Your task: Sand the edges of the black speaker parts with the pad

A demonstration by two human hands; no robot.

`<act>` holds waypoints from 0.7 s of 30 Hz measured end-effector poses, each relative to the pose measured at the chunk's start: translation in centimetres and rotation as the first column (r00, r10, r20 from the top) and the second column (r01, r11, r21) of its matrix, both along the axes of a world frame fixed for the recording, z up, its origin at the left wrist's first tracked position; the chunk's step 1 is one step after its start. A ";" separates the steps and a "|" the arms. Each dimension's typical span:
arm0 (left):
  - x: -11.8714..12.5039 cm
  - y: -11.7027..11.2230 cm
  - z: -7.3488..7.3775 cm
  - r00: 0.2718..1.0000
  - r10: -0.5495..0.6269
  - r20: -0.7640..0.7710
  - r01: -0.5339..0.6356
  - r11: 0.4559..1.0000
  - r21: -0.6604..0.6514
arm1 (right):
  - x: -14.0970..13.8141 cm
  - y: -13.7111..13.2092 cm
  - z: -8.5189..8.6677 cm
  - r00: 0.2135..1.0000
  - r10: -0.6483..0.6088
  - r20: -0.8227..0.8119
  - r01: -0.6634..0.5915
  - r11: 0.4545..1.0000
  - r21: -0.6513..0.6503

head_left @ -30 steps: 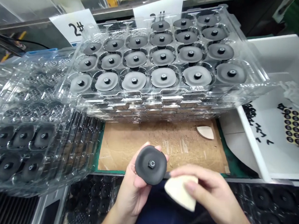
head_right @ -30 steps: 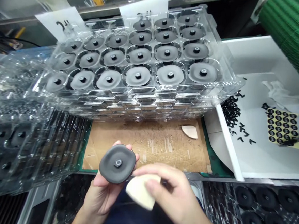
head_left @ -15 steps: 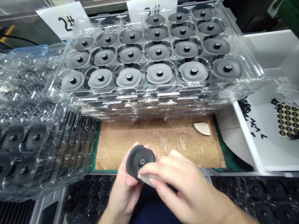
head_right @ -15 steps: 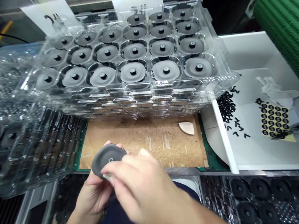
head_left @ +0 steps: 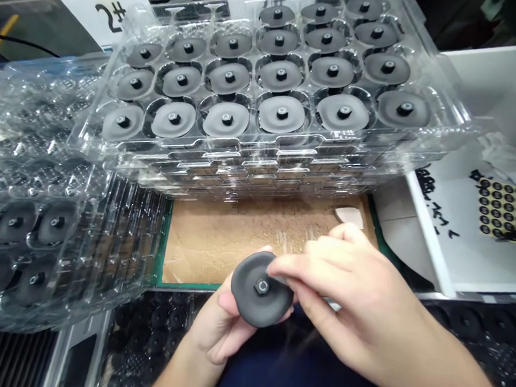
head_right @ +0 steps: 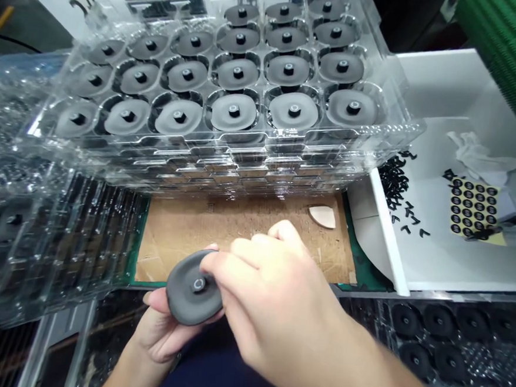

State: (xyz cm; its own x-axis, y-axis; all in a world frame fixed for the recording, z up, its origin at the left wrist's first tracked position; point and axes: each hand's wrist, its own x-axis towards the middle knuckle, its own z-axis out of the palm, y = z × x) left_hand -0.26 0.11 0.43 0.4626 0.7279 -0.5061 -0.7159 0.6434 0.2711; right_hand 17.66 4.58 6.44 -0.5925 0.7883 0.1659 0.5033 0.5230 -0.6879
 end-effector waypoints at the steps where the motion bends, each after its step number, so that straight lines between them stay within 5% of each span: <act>1: 0.0 0.1 0.2 1.000 -0.013 0.025 0.013 1.000 -0.002 | -0.1 0.4 -0.2 1.000 0.013 -0.015 -0.012 0.996 0.089; 4: -0.3 0.4 1.1 0.995 -0.037 0.091 0.035 0.999 0.026 | -0.5 1.7 -2.0 0.981 0.043 -0.188 -0.011 0.985 0.169; 6: -0.3 0.5 1.5 0.990 -0.040 0.135 0.034 0.998 0.047 | -0.2 2.0 -3.9 0.929 -0.170 -0.329 0.172 0.985 -0.021; 8: -0.3 0.5 1.7 0.987 -0.036 0.157 0.030 0.999 0.043 | 0.3 1.3 -6.1 0.817 -0.476 -0.325 0.392 0.872 -0.292; 10: -0.1 0.6 1.5 0.985 -0.031 0.171 0.024 0.999 0.038 | 1.0 -0.1 -8.2 0.752 -0.618 -0.230 0.465 0.744 -0.480; 14: 0.1 0.7 0.8 0.986 -0.034 0.166 0.027 0.999 0.041 | 1.7 -3.3 -11.0 0.831 -0.543 -0.121 0.367 0.698 -0.614; 17: 0.2 0.7 0.7 0.989 -0.056 0.135 0.048 0.997 0.062 | 2.0 -4.1 -10.6 0.825 -0.557 -0.090 0.401 0.691 -0.602; 19: 0.3 0.7 0.8 0.991 -0.068 0.116 0.060 0.996 0.072 | 2.1 -3.8 -8.8 0.785 -0.611 -0.105 0.467 0.695 -0.547; 21: 0.6 0.5 1.0 0.993 -0.077 0.085 0.070 0.994 0.079 | 1.7 -3.2 -6.1 0.781 -0.587 -0.210 0.486 0.784 -0.386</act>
State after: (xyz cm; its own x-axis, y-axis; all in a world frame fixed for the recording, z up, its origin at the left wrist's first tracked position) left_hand 0.30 0.60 1.41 0.5564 0.7252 -0.4056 -0.6910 0.6750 0.2588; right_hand 19.34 1.36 0.31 -0.0152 0.9994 -0.0309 0.3778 -0.0228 -0.9256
